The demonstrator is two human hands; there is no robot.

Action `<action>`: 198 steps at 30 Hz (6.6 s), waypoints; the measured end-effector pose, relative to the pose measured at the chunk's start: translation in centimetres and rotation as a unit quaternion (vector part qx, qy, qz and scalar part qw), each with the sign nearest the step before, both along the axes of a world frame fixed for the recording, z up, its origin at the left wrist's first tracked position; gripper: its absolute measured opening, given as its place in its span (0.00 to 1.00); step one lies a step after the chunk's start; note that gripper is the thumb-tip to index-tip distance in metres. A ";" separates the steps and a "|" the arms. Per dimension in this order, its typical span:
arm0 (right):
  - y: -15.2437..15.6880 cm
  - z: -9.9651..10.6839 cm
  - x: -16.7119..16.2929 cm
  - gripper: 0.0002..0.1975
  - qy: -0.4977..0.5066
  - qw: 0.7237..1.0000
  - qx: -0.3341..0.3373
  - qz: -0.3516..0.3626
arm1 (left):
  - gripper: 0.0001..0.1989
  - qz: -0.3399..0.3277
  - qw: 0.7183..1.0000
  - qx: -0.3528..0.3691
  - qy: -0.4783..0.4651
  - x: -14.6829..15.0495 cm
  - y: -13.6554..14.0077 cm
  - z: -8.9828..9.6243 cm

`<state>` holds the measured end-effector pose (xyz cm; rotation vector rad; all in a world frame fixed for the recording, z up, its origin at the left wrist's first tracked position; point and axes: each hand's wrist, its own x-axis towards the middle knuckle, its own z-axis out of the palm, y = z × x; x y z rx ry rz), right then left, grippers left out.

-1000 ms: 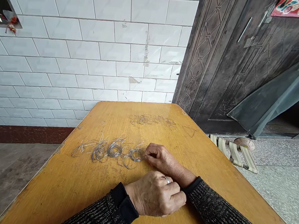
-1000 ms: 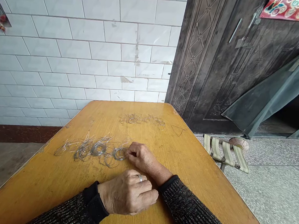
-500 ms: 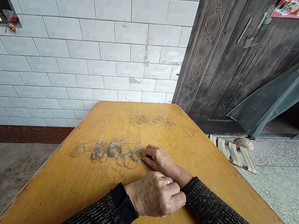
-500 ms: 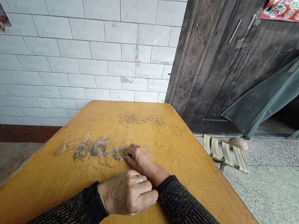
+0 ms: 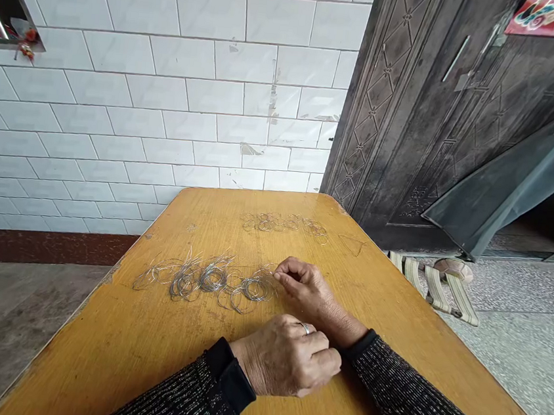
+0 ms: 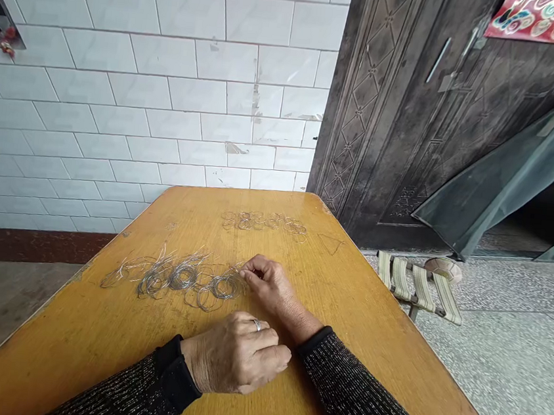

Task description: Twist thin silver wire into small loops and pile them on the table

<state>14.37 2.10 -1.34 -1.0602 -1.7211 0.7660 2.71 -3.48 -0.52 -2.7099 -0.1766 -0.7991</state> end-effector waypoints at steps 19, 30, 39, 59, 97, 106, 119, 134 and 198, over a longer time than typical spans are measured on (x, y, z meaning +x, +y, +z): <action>-0.5 1.6 1.9 0.10 0.003 0.994 0.111 -0.009 | 0.18 0.093 0.564 -0.674 -0.469 -0.2 3.3 0.3; -1.3 1.7 1.6 0.07 -0.124 0.962 0.239 -0.052 | 0.11 0.095 0.558 -0.674 -0.475 -1.2 4.6 0.1; -0.9 1.7 1.7 0.07 -0.072 0.992 0.087 -0.054 | 0.09 0.162 0.693 -0.586 -0.389 -1.2 5.0 -1.0; -0.8 2.1 1.9 0.09 0.198 0.942 -0.228 0.143 | 0.08 0.108 0.615 -0.642 -0.445 -1.2 4.5 0.1; -0.7 2.2 2.0 0.11 0.217 0.959 -0.162 0.087 | 0.10 0.041 0.512 -0.730 -0.451 -0.7 4.2 -0.4; -1.1 3.2 2.8 0.07 0.120 0.969 -0.183 0.113 | 0.11 0.049 0.514 -0.733 -0.443 -0.7 4.3 -0.3; -1.0 2.4 2.5 0.09 0.139 0.964 -0.191 0.120 | 0.09 0.077 0.586 -0.700 -0.401 -1.7 5.0 -0.1; -1.0 2.0 1.9 0.11 0.143 0.968 -0.188 0.083 | 0.08 0.092 0.601 -0.685 -0.403 -1.7 5.1 0.1; -1.8 1.5 0.0 0.04 -0.003 0.999 -0.003 -0.053 | 0.10 0.083 0.562 -0.691 -0.447 -1.5 5.0 -0.3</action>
